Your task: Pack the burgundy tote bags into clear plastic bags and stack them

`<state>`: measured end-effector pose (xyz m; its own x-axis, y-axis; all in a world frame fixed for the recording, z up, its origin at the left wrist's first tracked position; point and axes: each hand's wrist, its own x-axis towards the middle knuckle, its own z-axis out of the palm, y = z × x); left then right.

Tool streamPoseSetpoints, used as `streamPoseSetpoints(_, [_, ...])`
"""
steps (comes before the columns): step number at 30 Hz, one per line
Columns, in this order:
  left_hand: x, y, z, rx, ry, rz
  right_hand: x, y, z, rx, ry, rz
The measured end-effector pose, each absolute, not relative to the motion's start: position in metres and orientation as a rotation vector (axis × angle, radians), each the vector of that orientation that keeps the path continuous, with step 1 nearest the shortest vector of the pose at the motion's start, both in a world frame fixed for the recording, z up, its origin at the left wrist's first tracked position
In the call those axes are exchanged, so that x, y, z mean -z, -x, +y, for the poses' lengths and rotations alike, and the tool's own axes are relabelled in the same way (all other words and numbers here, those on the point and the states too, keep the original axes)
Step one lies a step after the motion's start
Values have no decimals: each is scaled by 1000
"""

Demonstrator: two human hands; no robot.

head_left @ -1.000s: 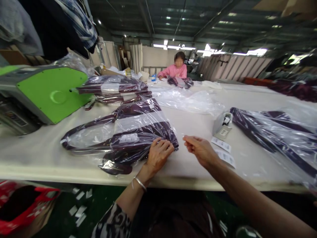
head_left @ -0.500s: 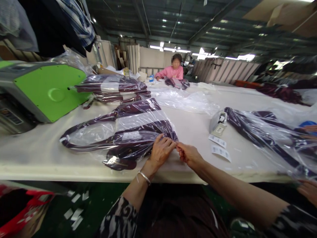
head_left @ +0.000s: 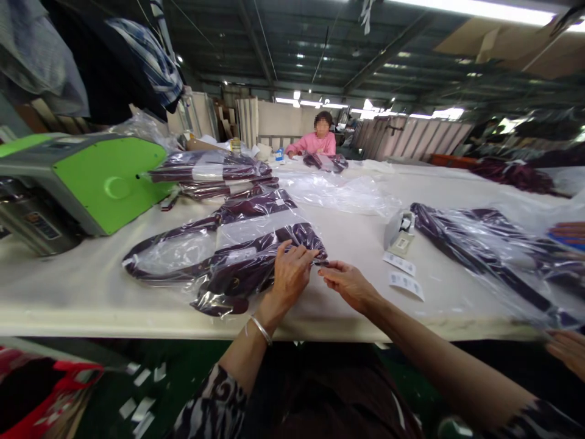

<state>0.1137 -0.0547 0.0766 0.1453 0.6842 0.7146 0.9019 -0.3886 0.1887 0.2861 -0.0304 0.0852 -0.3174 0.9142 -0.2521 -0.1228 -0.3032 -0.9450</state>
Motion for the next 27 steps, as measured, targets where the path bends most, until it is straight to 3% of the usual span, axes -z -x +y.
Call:
streamPoseSetpoints(6, [-109, -100, -50, 1228, 2146, -1681, -95, -271, -17, -1263, 986, -1487])
streamPoseSetpoints(11, [-123, -89, -52, 1356, 2163, -1788, -108, -267, 2, -351, 869, -1918])
streamPoseSetpoints(15, [-123, -79, -70, 1350, 2262, -1722, -128, -275, 13, 321, 392, -2249])
streamPoseSetpoints(19, [-93, -77, -111, 1302, 2311, -1614, -129, -273, -2, 392, -176, -2448])
streamPoseSetpoints(23, [-44, -72, -176, 1174, 2168, -1524, -119, -251, -45, 388, -408, -2572])
streamPoseSetpoints(27, [5, -43, -250, 908, 1879, -1530, -128, -217, -98, 173, -516, -2642])
